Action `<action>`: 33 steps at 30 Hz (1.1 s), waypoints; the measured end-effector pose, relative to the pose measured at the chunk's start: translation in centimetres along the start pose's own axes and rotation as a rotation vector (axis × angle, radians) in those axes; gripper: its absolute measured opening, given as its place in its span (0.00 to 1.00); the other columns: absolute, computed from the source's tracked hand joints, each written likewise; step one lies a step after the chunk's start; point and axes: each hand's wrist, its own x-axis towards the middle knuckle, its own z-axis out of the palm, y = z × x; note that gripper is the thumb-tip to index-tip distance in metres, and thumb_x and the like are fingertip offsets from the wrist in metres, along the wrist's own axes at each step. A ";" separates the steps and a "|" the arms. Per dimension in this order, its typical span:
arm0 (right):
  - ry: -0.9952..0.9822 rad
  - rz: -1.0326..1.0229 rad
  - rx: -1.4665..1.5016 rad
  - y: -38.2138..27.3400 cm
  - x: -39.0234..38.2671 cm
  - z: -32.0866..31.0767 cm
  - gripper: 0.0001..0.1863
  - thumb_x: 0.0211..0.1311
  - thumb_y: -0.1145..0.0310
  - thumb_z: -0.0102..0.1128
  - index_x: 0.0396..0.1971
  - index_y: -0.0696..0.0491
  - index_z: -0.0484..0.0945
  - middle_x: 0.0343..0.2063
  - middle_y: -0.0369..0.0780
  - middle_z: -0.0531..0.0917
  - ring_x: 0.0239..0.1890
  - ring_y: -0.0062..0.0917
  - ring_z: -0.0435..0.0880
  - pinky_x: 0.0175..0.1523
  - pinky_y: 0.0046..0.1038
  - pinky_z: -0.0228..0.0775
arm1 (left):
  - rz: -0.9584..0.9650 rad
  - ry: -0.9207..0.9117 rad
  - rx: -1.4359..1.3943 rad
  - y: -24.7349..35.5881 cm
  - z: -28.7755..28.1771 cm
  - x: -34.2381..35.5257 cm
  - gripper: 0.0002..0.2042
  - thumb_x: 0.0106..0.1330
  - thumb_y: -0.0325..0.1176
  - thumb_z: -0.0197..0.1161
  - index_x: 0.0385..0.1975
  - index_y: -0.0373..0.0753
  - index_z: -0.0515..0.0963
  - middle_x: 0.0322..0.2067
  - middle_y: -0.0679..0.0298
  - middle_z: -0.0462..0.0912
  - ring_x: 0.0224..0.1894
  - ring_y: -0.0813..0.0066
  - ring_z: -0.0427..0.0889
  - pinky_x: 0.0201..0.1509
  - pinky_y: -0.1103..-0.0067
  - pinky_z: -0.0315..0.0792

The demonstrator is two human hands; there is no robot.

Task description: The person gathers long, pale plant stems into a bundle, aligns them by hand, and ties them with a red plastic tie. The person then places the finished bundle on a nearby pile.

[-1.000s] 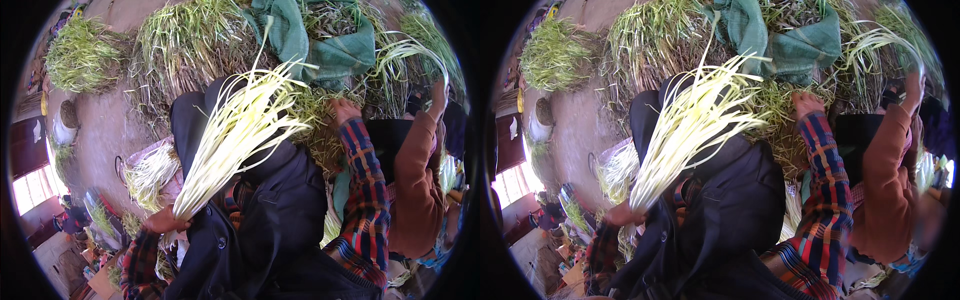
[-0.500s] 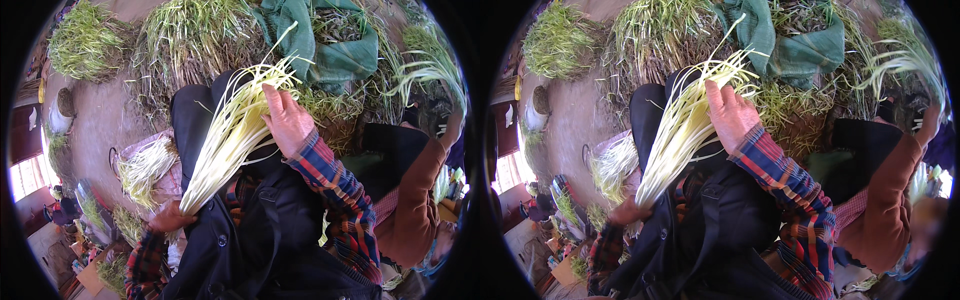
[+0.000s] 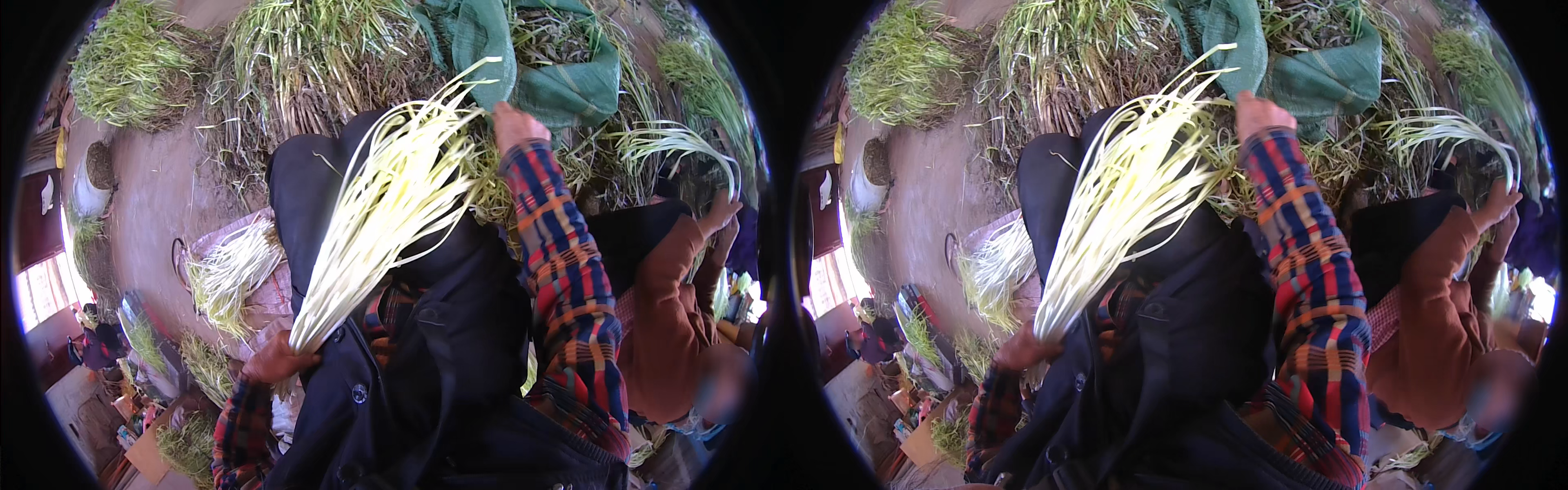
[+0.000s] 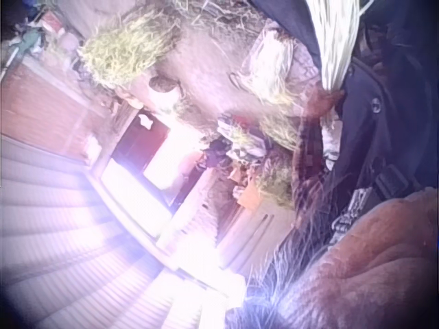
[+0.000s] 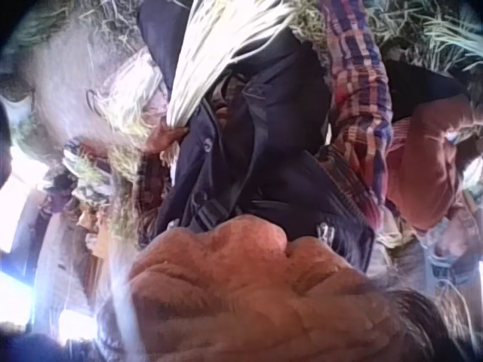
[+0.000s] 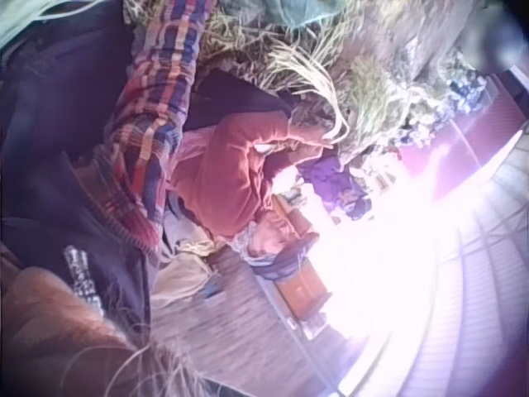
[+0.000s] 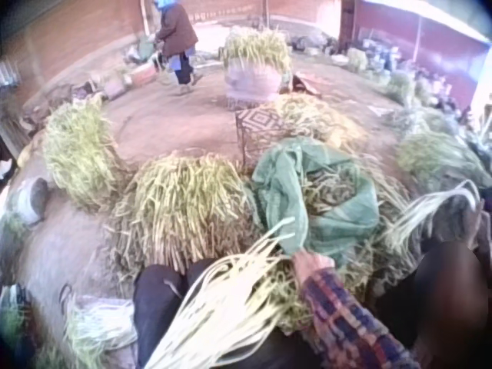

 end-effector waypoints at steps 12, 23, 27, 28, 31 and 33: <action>0.450 -0.074 0.379 12.4 -9.6 6.5 0.22 0.61 0.68 0.63 0.56 0.43 0.75 0.49 0.40 0.78 0.54 0.42 0.77 0.53 0.43 0.71 | -0.101 0.071 0.477 -8.1 -7.3 -2.0 0.16 0.57 0.35 0.73 0.44 0.37 0.83 0.29 0.60 0.86 0.29 0.70 0.83 0.37 0.72 0.78; 0.440 -0.404 0.771 6.4 -14.0 3.2 0.22 0.53 0.87 0.49 0.46 0.52 0.79 0.40 0.41 0.81 0.35 0.35 0.84 0.43 0.28 0.77 | -0.302 0.208 0.568 -11.3 -6.5 -2.9 0.18 0.56 0.36 0.74 0.46 0.40 0.84 0.31 0.59 0.87 0.32 0.70 0.85 0.40 0.70 0.79; 0.379 -0.464 0.778 4.9 -14.2 2.5 0.22 0.54 0.88 0.46 0.46 0.54 0.79 0.40 0.41 0.81 0.33 0.30 0.83 0.43 0.26 0.76 | -0.202 0.201 0.606 -13.9 -7.1 -3.3 0.18 0.56 0.37 0.74 0.46 0.41 0.84 0.31 0.59 0.87 0.32 0.69 0.85 0.41 0.69 0.79; 0.351 -0.475 0.784 4.7 -14.4 2.5 0.23 0.55 0.89 0.44 0.47 0.55 0.79 0.41 0.41 0.81 0.32 0.27 0.82 0.43 0.24 0.76 | -0.150 0.195 0.594 -14.4 -7.2 -3.3 0.18 0.56 0.37 0.74 0.46 0.41 0.84 0.31 0.59 0.87 0.33 0.68 0.85 0.41 0.69 0.79; 0.362 -0.541 0.770 4.5 -14.9 2.6 0.20 0.53 0.87 0.50 0.44 0.54 0.79 0.38 0.41 0.82 0.39 0.38 0.86 0.44 0.29 0.77 | -0.284 0.213 0.477 -15.2 -7.2 -3.1 0.17 0.56 0.36 0.73 0.46 0.40 0.84 0.31 0.58 0.87 0.34 0.68 0.85 0.41 0.69 0.79; 0.346 -0.530 0.790 4.6 -15.0 2.8 0.19 0.55 0.87 0.50 0.44 0.55 0.79 0.38 0.41 0.82 0.41 0.38 0.86 0.46 0.30 0.78 | -0.239 0.188 0.500 -15.6 -7.3 -2.8 0.17 0.56 0.36 0.73 0.45 0.40 0.84 0.31 0.57 0.87 0.34 0.68 0.85 0.41 0.69 0.79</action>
